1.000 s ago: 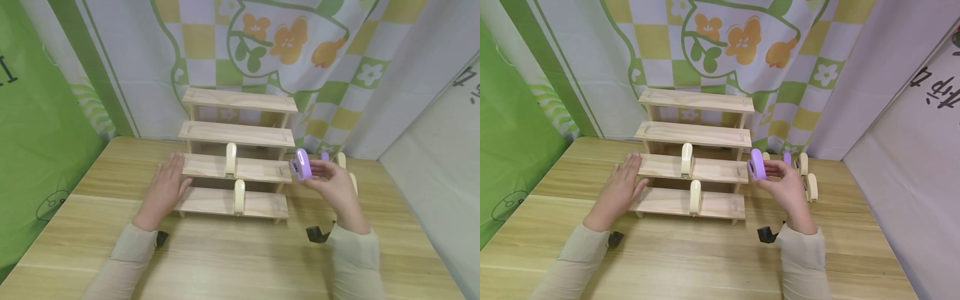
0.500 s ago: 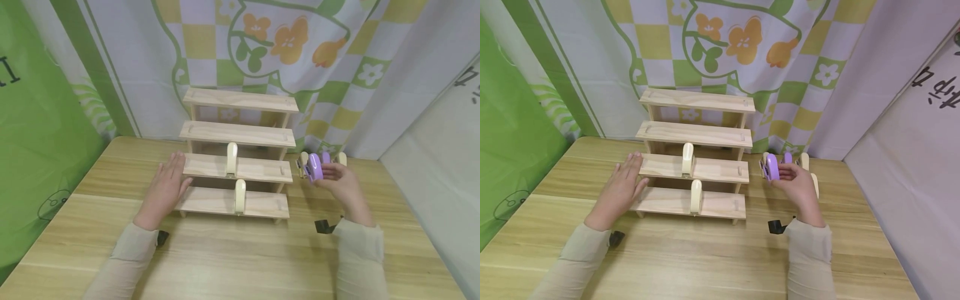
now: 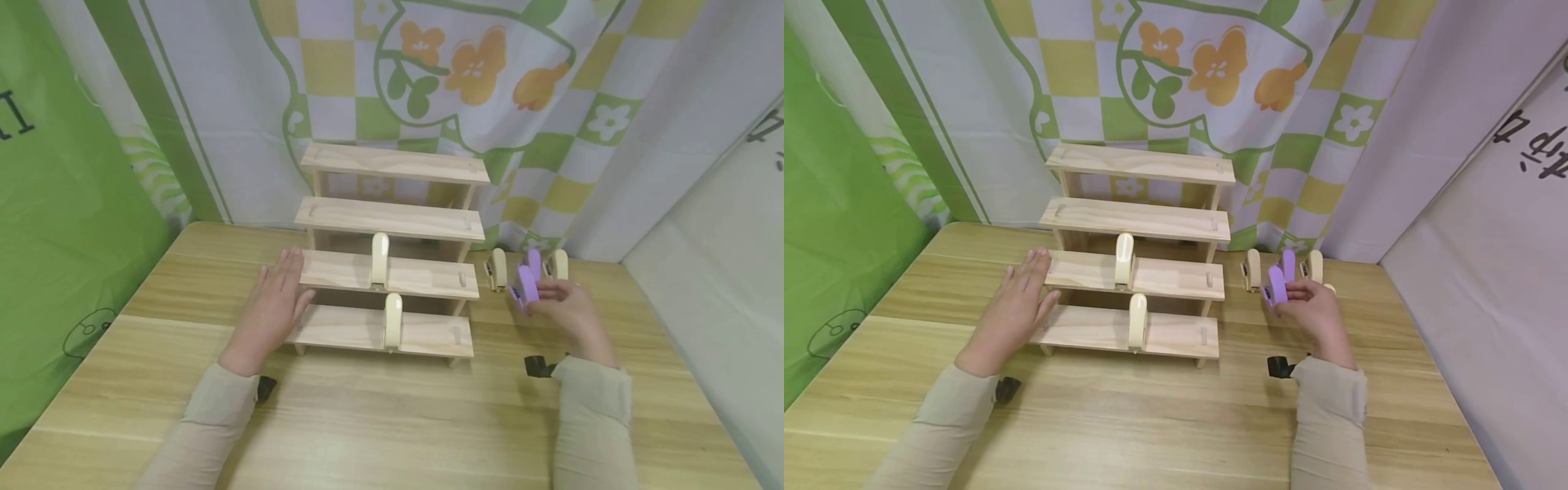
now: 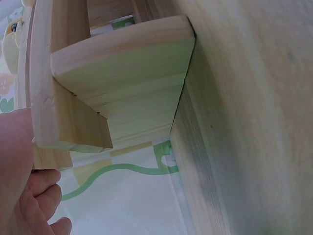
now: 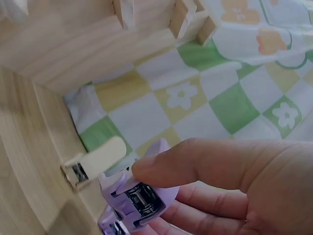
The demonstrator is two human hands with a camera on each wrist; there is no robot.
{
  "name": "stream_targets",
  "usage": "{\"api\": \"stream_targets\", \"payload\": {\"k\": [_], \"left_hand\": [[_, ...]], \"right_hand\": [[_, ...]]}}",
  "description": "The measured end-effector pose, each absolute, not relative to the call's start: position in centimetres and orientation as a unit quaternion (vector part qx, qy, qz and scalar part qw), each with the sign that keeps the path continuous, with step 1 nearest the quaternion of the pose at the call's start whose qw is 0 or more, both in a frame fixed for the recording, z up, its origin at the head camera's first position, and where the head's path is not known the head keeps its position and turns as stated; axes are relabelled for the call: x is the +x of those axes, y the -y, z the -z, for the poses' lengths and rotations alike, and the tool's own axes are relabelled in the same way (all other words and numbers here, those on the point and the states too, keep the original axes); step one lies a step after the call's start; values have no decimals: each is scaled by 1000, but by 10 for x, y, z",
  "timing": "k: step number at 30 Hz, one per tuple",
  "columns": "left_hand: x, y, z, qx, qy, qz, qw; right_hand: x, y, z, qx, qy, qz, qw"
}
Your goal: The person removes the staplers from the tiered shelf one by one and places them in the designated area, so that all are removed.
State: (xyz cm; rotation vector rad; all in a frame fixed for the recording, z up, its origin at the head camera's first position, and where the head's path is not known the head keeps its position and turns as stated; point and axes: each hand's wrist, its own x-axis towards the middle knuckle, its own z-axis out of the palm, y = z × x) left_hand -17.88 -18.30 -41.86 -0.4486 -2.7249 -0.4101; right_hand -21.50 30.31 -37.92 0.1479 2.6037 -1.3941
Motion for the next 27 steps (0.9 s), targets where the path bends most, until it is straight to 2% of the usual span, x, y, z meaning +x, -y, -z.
{"api": "stream_targets", "payload": {"k": [14, 27], "left_hand": [[-179, 183, 419, -165, 958, 145, 183], [-179, 183, 419, -157, 962, 146, 170]], "right_hand": [[-213, -318, 389, 60, -886, 448, 98], [-214, -327, 396, 74, -893, 433, 96]]}}
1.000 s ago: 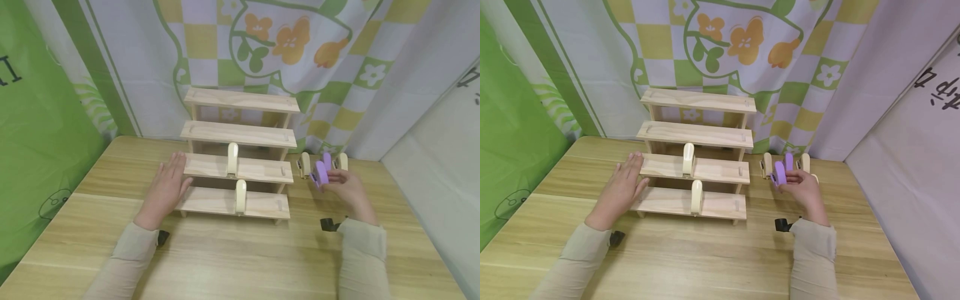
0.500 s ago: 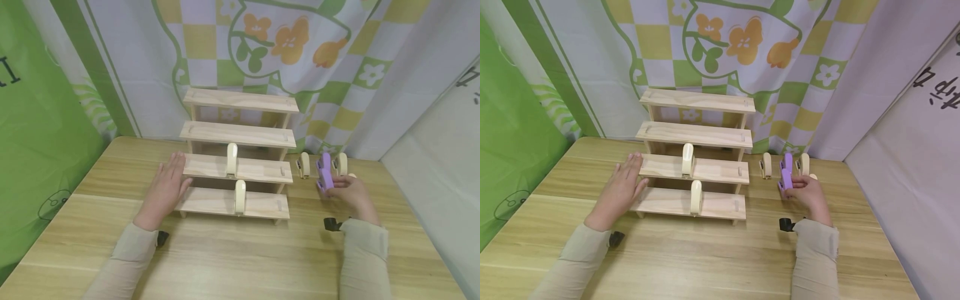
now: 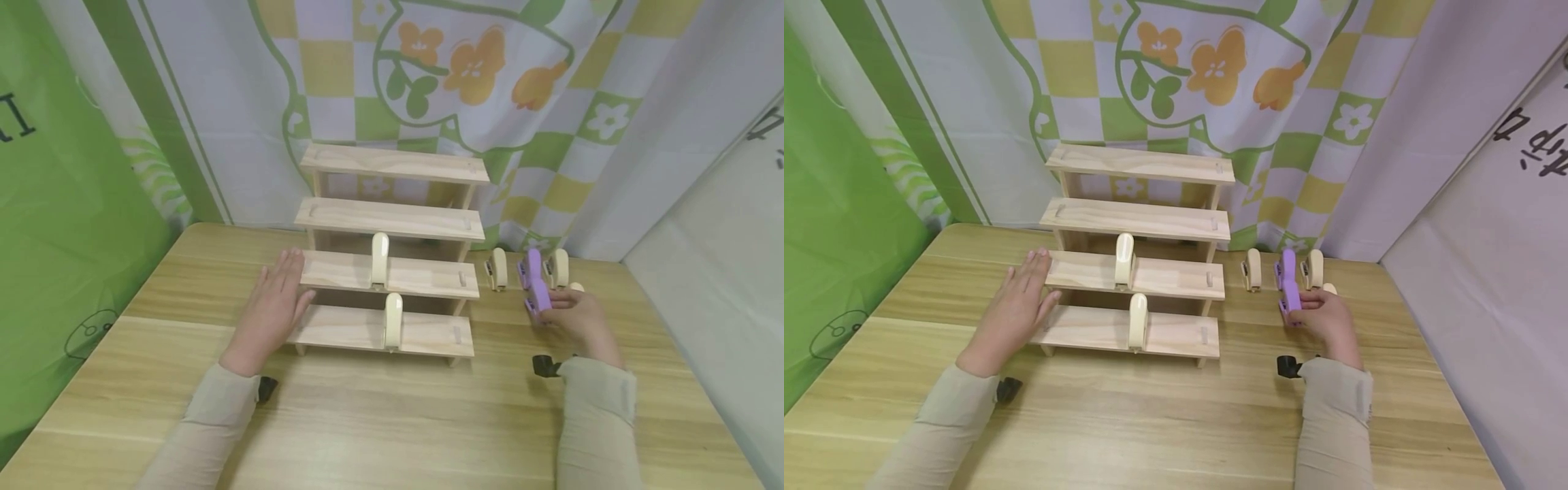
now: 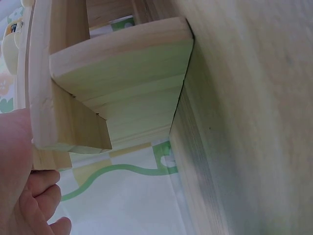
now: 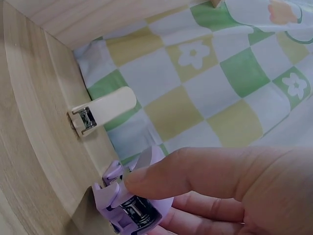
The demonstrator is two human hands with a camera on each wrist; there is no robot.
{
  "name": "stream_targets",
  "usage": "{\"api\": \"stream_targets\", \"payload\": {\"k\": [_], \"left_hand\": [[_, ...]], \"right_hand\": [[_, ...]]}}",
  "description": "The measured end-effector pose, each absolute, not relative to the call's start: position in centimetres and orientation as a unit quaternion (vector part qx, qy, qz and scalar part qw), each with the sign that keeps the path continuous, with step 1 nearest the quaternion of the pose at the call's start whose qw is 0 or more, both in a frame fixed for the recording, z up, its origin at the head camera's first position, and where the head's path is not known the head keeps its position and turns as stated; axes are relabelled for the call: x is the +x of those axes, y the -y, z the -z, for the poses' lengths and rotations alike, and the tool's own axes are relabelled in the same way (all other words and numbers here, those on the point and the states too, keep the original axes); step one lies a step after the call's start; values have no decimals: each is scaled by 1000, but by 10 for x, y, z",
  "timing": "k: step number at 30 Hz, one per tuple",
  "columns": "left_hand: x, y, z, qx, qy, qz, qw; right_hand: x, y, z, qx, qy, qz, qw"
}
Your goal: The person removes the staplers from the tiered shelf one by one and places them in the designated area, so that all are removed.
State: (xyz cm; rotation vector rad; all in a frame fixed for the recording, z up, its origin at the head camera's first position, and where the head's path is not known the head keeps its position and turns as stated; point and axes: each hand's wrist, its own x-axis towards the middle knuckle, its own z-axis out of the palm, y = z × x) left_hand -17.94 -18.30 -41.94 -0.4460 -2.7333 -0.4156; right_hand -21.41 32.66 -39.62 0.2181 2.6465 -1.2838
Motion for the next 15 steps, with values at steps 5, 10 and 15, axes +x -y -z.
{"api": "stream_targets", "payload": {"k": [5, 10, 15], "left_hand": [[-180, 183, 420, -156, 962, 146, 169], [-181, 184, 420, -158, 962, 145, 171], [-180, 183, 420, -158, 962, 145, 166]], "right_hand": [[-214, -329, 397, 74, -899, 421, 94], [-214, -330, 397, 80, -901, 414, 101], [-213, -332, 398, 81, -904, 406, 105]]}}
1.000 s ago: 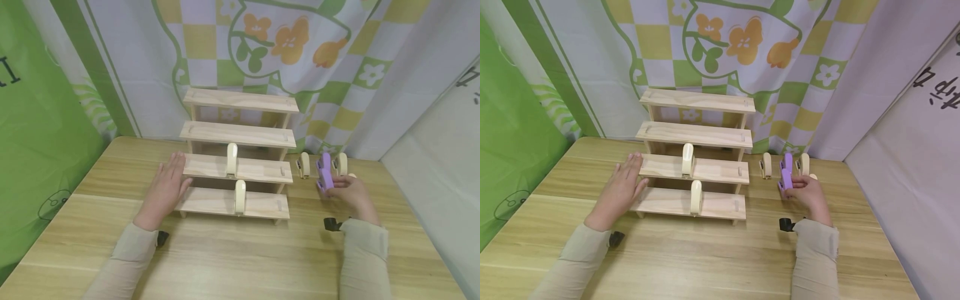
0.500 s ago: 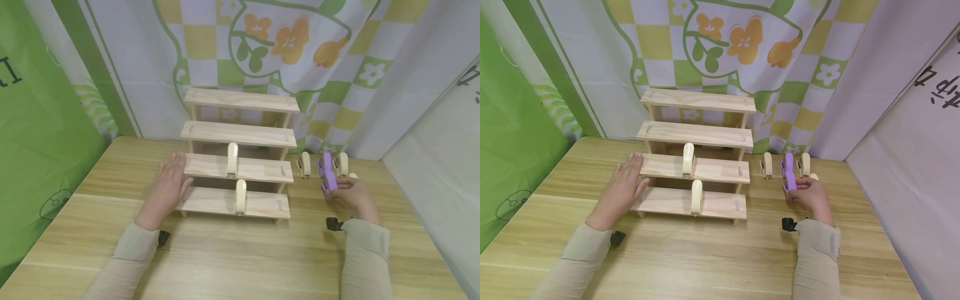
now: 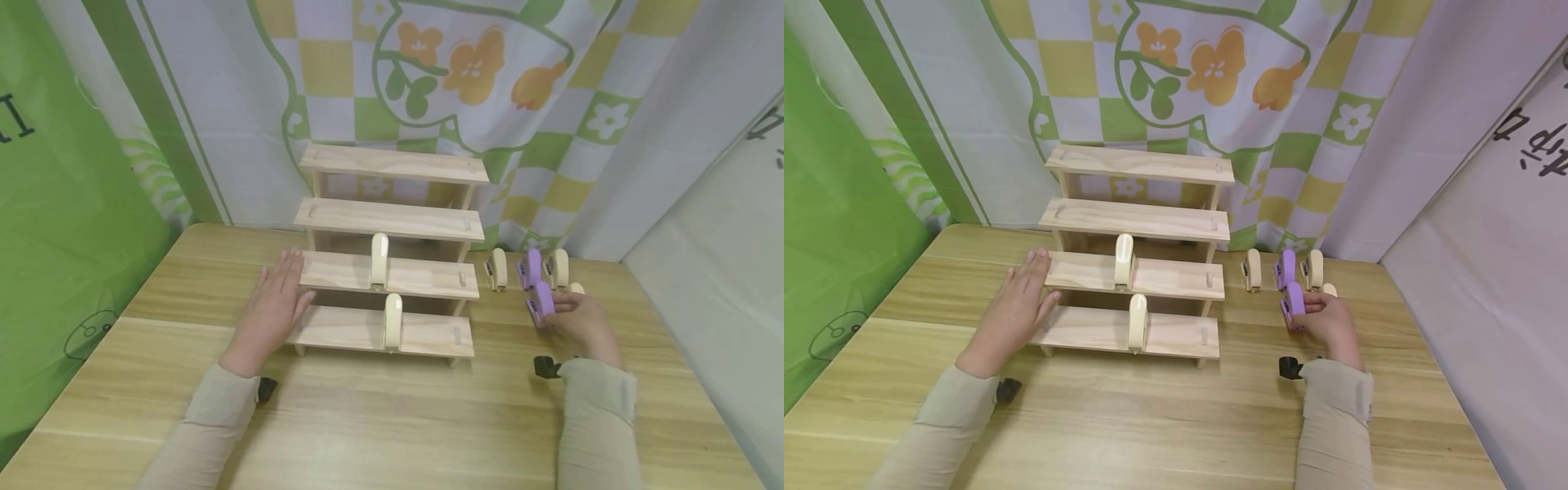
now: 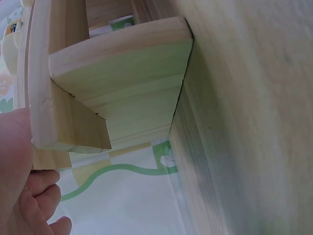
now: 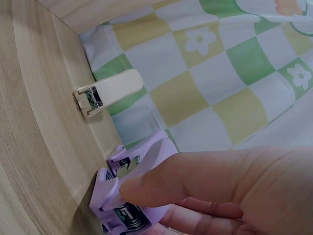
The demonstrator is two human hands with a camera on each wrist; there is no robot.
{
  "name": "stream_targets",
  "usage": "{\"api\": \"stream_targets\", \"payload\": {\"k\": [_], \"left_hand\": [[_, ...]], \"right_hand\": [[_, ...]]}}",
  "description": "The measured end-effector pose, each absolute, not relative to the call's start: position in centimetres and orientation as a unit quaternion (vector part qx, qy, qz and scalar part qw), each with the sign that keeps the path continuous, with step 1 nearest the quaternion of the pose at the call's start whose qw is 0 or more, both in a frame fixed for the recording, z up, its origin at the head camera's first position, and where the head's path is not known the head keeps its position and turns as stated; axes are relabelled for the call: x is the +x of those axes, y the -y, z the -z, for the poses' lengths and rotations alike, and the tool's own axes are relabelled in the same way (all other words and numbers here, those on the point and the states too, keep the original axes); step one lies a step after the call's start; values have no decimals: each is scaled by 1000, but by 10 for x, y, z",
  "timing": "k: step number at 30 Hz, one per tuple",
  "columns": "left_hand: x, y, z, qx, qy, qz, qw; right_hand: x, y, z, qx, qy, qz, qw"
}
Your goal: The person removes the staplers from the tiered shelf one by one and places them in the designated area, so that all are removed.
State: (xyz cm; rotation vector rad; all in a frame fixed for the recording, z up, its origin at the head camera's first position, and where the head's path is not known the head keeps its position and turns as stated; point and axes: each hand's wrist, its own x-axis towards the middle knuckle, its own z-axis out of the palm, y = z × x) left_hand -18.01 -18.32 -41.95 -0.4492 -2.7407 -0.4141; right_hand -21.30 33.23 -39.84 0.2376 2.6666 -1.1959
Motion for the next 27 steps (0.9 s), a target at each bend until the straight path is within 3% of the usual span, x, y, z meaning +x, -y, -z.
{"api": "stream_targets", "payload": {"k": [27], "left_hand": [[-180, 184, 421, -161, 959, 148, 180]], "right_hand": [[-216, -339, 405, 78, -915, 377, 119]]}}
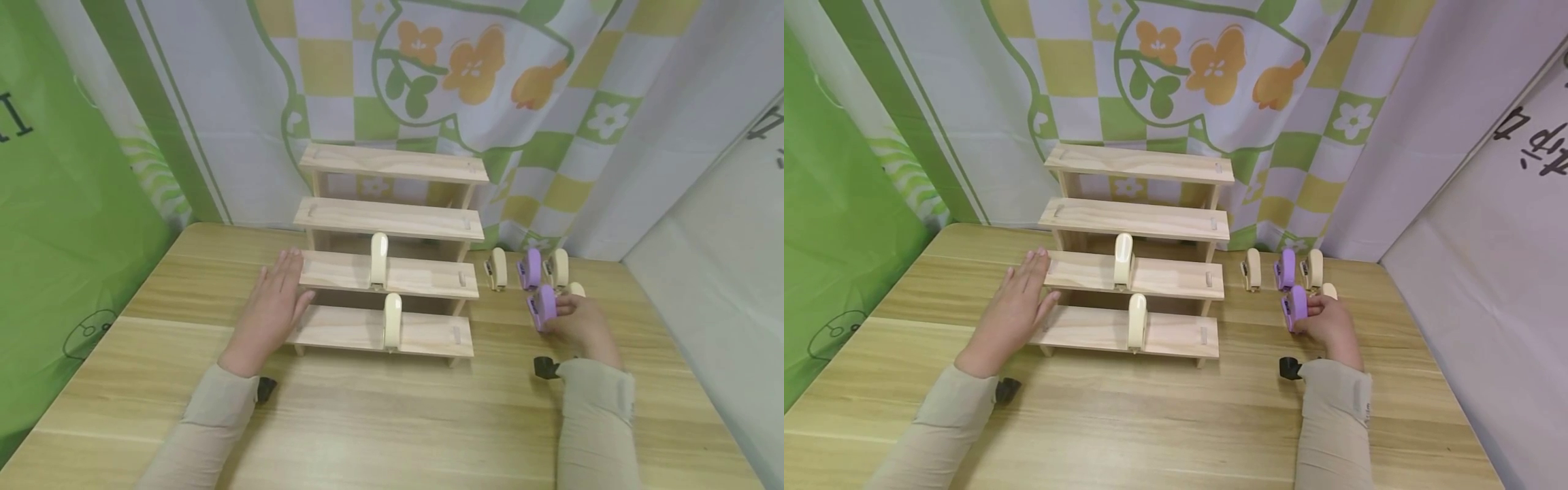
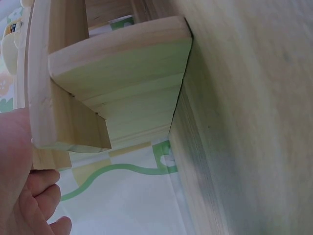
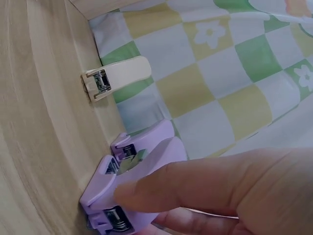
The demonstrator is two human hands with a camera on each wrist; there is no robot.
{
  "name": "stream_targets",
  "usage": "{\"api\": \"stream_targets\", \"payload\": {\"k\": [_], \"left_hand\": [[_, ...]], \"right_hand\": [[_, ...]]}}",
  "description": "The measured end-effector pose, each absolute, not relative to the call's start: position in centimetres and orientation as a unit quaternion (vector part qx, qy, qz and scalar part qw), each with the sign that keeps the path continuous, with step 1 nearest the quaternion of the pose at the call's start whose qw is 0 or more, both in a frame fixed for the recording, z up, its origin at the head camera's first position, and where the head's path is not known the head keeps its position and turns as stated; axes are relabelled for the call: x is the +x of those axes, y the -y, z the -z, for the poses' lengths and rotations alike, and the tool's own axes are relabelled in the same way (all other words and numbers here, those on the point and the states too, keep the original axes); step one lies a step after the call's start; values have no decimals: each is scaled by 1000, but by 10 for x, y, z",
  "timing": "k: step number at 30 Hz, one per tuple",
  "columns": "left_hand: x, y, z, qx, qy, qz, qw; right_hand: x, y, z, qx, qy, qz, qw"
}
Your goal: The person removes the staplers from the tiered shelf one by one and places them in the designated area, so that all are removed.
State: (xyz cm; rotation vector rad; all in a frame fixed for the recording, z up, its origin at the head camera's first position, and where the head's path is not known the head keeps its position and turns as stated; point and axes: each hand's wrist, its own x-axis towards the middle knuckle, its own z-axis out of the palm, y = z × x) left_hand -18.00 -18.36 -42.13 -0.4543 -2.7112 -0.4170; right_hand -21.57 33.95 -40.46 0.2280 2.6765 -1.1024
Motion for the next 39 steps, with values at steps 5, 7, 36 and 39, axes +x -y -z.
{"api": "stream_targets", "payload": {"k": [5, 7, 36, 39], "left_hand": [[-179, 184, 420, -159, 960, 150, 177], [-180, 184, 420, -159, 960, 149, 177], [-179, 182, 417, -162, 958, 157, 175], [-179, 182, 417, -162, 959, 157, 170]], "right_hand": [[-215, -337, 400, 79, -910, 391, 114], [-215, -335, 398, 84, -905, 406, 101], [-187, -198, 349, -49, -775, 601, -191], [-182, -178, 356, -103, -747, 627, -198]]}}
